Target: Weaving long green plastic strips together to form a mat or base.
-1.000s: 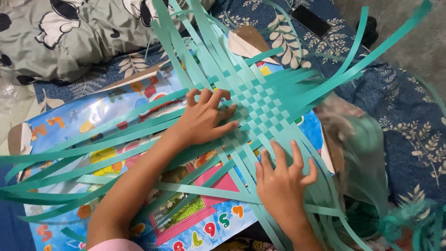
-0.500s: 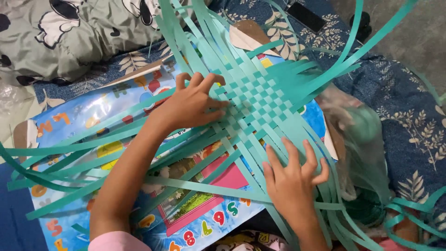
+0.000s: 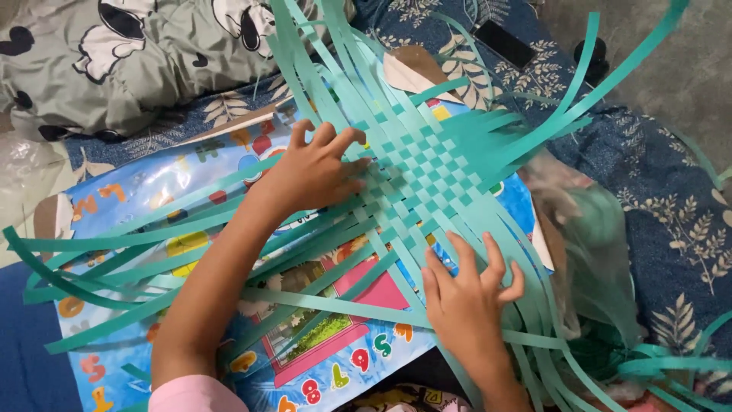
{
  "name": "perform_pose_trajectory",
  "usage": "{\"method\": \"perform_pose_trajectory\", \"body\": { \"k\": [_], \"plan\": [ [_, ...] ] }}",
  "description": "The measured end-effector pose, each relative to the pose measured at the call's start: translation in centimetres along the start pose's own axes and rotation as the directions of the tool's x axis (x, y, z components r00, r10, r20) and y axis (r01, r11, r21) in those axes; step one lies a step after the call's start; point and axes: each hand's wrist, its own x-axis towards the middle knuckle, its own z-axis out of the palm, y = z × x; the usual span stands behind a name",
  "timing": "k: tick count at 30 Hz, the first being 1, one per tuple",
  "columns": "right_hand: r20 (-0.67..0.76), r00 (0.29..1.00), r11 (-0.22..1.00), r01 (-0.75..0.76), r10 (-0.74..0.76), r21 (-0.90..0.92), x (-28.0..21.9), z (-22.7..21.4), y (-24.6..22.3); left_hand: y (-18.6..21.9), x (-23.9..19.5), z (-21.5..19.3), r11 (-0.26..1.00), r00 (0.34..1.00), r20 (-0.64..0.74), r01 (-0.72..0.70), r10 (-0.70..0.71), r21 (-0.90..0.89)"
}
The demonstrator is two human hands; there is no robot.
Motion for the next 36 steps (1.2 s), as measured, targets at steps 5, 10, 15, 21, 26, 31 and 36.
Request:
{"method": "perform_pose_trajectory", "body": {
  "k": [5, 10, 15, 21, 26, 31, 36],
  "plan": [
    [0.012, 1.0, 1.0, -0.004, 0.004, 0.016, 0.0, 0.1, 0.1, -0.2, -0.4, 1.1, 0.996, 0.988, 0.129, 0.084, -0.079, -0.035],
    [0.011, 1.0, 1.0, -0.005, 0.004, 0.014, -0.1, 0.6, 0.3, -0.4, -0.6, 0.8, 0.993, 0.985, 0.145, 0.103, -0.095, -0.051],
    [0.063, 0.997, 0.998, -0.039, 0.035, 0.051, -0.2, 0.8, 0.5, -1.0, -0.9, 1.5, 0.986, 0.992, -0.057, 0.122, -0.116, 0.116],
    [0.06, 0.998, 0.999, -0.018, 0.016, 0.041, -0.3, 0.9, 0.7, -0.5, -0.5, 3.3, 0.973, 0.974, 0.006, 0.227, -0.227, -0.03],
    [-0.016, 0.998, 0.997, -0.053, 0.053, -0.051, 0.0, 1.1, 0.3, 0.4, 0.6, 3.3, 0.954, 0.957, -0.006, 0.287, -0.289, -0.08],
    [-0.026, 0.998, 0.985, -0.061, 0.058, -0.162, 0.3, 1.0, 0.2, -0.1, 0.5, 3.4, 0.953, 0.957, 0.017, 0.29, -0.29, -0.082],
    [-0.039, 0.999, 0.971, -0.024, 0.015, -0.239, 0.1, 1.0, 0.3, 0.5, 0.3, 3.2, 0.956, 0.956, -0.05, 0.29, -0.289, 0.029]
  ]
}}
